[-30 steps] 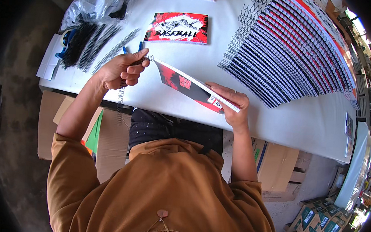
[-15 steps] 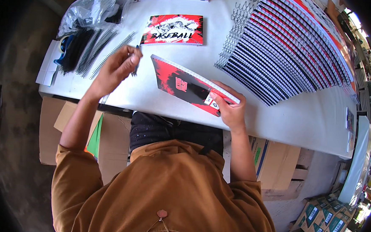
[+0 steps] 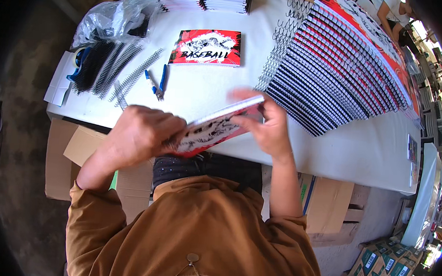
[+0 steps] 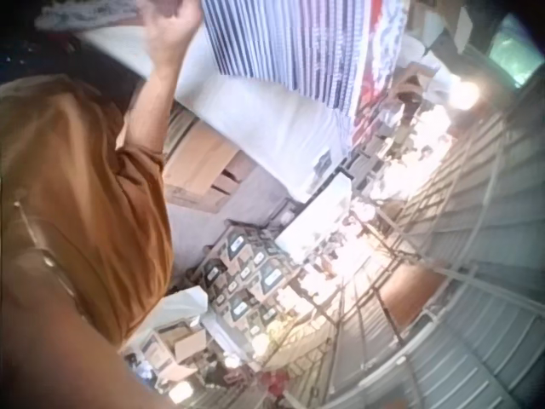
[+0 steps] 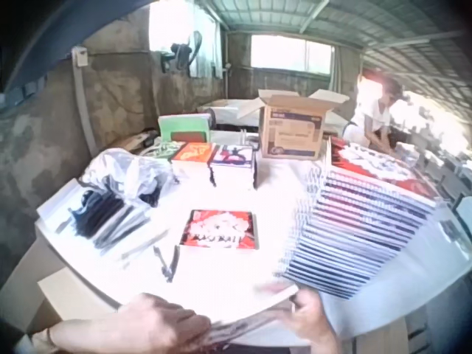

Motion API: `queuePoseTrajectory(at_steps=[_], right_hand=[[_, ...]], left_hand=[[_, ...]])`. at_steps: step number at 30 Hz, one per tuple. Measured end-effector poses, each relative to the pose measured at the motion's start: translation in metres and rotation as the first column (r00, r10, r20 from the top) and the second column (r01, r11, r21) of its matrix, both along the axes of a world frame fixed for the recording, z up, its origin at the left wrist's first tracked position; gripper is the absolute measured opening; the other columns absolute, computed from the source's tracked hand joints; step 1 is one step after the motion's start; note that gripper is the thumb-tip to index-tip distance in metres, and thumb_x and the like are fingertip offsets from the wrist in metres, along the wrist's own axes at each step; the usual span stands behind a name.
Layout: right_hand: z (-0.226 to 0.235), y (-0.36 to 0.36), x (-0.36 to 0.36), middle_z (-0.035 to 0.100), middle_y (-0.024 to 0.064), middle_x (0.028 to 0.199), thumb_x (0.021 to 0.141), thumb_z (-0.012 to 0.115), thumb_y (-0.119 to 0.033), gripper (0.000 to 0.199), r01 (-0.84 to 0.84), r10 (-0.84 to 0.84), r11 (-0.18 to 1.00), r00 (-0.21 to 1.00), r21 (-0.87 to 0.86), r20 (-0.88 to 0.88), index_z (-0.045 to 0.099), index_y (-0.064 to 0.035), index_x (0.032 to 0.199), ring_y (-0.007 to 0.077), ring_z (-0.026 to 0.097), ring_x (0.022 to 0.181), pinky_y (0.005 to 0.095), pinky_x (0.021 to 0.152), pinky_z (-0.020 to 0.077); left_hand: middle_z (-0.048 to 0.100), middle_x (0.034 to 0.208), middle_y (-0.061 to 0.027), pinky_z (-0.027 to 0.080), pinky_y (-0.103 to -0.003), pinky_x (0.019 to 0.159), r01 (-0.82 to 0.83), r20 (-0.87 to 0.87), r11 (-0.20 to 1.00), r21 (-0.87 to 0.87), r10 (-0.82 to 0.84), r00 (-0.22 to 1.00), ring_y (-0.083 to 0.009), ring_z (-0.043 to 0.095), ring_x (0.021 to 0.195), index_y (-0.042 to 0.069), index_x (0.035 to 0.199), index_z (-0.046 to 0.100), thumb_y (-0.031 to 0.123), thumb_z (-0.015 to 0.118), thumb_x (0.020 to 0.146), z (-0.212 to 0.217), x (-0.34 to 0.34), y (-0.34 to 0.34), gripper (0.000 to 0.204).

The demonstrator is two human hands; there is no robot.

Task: The person assembles spiral notebooks by inserting a wire coil into the pre-punched holes of notebook covers and pages, then stacks the finished notebooks on a table.

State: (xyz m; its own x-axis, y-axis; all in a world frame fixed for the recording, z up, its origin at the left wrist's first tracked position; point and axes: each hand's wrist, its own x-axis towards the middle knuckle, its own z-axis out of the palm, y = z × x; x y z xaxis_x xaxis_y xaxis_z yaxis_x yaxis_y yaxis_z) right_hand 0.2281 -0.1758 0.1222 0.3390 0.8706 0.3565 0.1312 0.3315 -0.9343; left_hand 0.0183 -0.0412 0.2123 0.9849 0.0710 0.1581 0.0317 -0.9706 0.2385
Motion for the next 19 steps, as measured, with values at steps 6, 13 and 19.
queuePoseTrajectory(at_steps=[6,13,19], right_hand=[[-0.039,-0.008,-0.002,0.064,0.0039,0.074,0.075,0.069,0.002,0.01,0.293,-0.28,0.948,0.953,0.12,-0.12,0.062,0.0016,0.083,0.0046,0.056,0.067,0.0192,0.064,0.0462],[-0.042,-0.015,-0.001,0.066,0.0082,0.082,0.077,0.067,-0.001,0.012,0.213,-0.205,0.976,0.967,0.041,-0.152,0.062,0.0033,0.087,0.0062,0.057,0.076,0.0229,0.072,0.0467],[-0.056,-0.022,0.005,0.066,0.0115,0.098,0.081,0.063,-0.003,0.033,0.098,-0.097,0.993,0.995,-0.059,0.014,0.058,0.0026,0.113,0.0102,0.059,0.087,0.0228,0.079,0.0462]], left_hand=[[0.066,0.076,-0.0091,0.046,-0.027,0.058,-0.409,0.021,0.878,-0.248,0.427,0.904,-0.0145,0.061,0.063,0.006,0.091,0.066,0.015,0.071,0.075,-0.032,0.003,0.057,0.019],[0.063,0.084,0.0003,0.042,-0.023,0.073,-0.176,-0.043,0.388,-0.905,0.329,0.943,-0.0069,0.05,0.079,0.0,0.099,0.062,0.02,0.062,0.086,-0.101,0.01,0.053,0.024],[0.064,0.096,-0.0088,0.042,-0.026,0.083,-0.374,-0.197,0.515,-0.771,0.366,0.91,-0.0095,0.053,0.087,-0.001,0.107,0.058,0.022,0.058,0.089,-0.094,0.007,0.052,0.03]])
